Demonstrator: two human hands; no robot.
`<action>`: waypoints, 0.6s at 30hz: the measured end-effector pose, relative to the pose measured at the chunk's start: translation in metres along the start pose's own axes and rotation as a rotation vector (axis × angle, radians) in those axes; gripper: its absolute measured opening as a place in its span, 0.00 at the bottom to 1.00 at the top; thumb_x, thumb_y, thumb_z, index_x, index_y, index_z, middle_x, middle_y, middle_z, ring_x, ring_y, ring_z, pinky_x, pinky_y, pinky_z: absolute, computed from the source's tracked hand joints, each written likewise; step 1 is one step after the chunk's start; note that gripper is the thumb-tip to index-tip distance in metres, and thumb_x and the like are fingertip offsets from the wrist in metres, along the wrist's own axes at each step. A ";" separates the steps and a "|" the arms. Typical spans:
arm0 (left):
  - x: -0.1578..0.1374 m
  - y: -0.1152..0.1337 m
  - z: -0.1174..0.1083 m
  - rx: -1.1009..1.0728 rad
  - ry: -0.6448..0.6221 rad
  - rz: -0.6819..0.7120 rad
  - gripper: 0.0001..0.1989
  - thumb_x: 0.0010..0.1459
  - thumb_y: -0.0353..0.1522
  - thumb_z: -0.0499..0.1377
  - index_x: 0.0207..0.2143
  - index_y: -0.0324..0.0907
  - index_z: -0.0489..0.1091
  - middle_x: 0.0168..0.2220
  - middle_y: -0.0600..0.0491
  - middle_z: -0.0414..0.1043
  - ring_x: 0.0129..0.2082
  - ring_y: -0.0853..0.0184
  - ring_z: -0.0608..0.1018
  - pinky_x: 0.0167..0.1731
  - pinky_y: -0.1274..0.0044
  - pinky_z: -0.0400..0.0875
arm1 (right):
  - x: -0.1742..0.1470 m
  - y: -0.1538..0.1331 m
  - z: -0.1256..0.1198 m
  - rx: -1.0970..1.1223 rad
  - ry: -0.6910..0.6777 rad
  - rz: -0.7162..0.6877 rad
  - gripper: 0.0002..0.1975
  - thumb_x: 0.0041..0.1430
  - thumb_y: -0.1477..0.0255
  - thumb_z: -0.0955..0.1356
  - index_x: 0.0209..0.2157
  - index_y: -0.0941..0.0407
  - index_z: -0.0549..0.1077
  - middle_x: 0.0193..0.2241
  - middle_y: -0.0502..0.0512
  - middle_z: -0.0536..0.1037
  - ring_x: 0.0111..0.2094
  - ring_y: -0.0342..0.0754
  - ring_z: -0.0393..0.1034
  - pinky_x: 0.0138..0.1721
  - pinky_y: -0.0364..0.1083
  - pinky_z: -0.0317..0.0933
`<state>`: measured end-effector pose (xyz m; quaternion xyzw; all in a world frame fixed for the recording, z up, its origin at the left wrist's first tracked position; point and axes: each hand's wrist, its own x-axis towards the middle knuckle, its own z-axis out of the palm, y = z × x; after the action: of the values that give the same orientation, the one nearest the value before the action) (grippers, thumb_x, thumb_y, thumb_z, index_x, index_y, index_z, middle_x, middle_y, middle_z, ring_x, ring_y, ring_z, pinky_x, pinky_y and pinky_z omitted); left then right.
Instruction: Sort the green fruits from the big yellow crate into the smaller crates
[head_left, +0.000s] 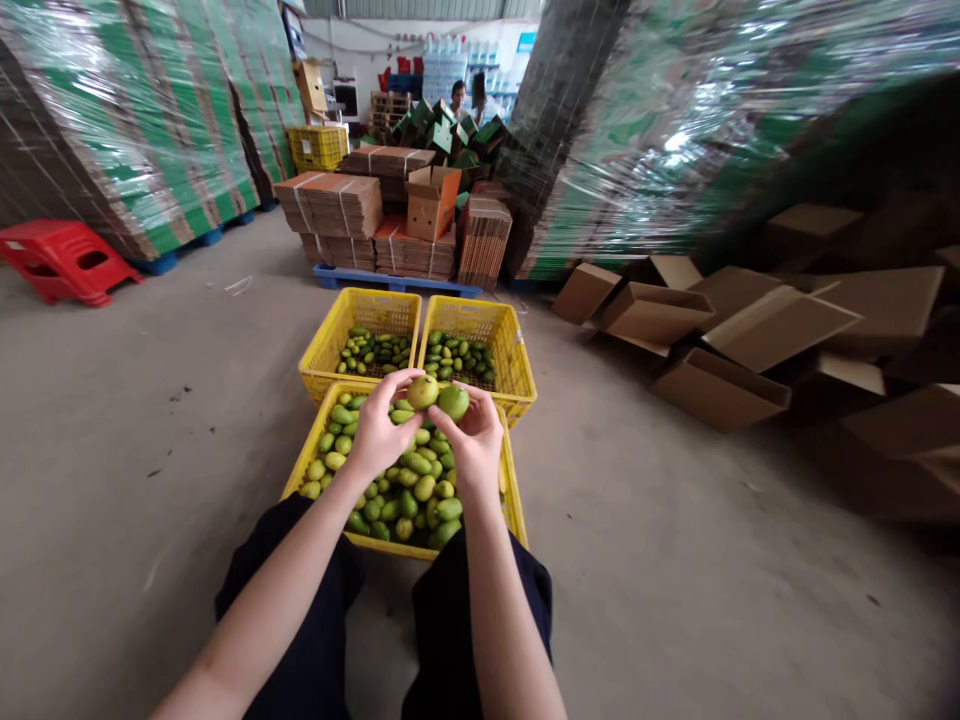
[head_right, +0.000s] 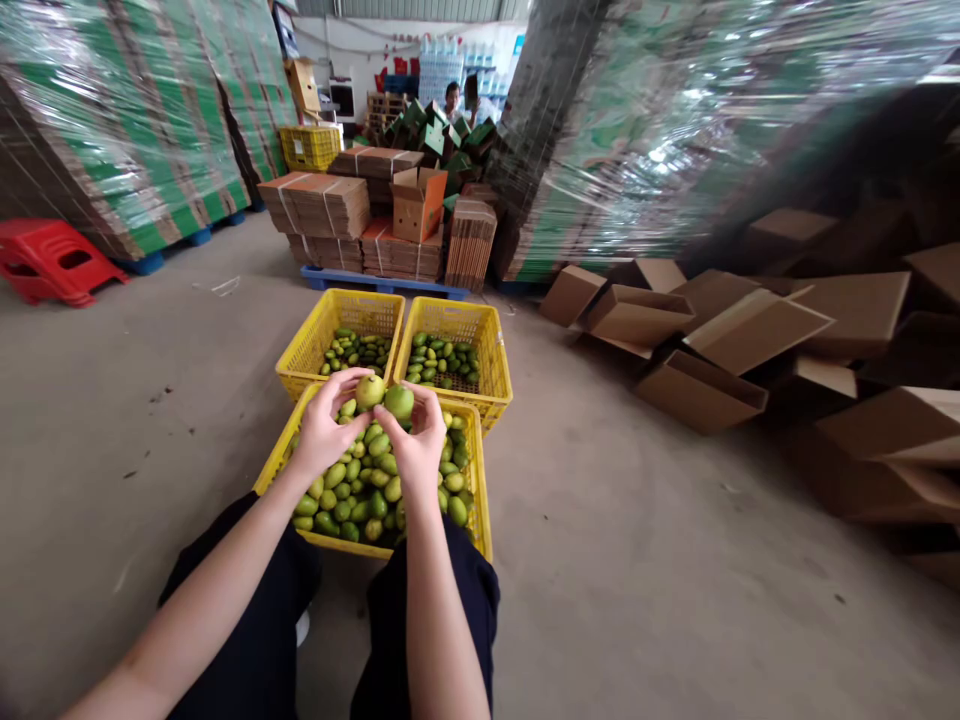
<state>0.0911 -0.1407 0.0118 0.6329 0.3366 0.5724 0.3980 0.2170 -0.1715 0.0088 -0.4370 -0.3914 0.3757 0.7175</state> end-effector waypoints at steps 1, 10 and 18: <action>0.001 0.002 0.000 -0.095 0.001 -0.095 0.24 0.48 0.26 0.68 0.49 0.45 0.71 0.50 0.49 0.75 0.47 0.62 0.78 0.50 0.73 0.72 | 0.000 -0.001 0.000 0.064 0.012 0.071 0.16 0.44 0.67 0.77 0.36 0.53 0.75 0.33 0.48 0.78 0.36 0.46 0.72 0.41 0.46 0.66; 0.014 0.015 -0.013 -0.841 -0.019 -0.722 0.26 0.50 0.26 0.58 0.54 0.39 0.68 0.40 0.48 0.78 0.39 0.63 0.82 0.42 0.72 0.77 | 0.007 0.000 0.000 0.444 0.048 0.427 0.12 0.46 0.64 0.74 0.31 0.53 0.72 0.28 0.47 0.79 0.26 0.44 0.72 0.26 0.43 0.67; 0.013 0.008 -0.002 -0.837 0.117 -0.715 0.12 0.59 0.32 0.57 0.43 0.38 0.75 0.31 0.51 0.77 0.14 0.78 0.70 0.12 0.86 0.64 | 0.014 0.020 0.006 0.480 -0.053 0.431 0.13 0.52 0.59 0.70 0.31 0.54 0.69 0.23 0.44 0.74 0.11 0.35 0.53 0.11 0.41 0.48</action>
<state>0.0906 -0.1326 0.0250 0.2341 0.2959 0.5207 0.7658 0.2139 -0.1509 -0.0044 -0.3180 -0.2086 0.6119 0.6935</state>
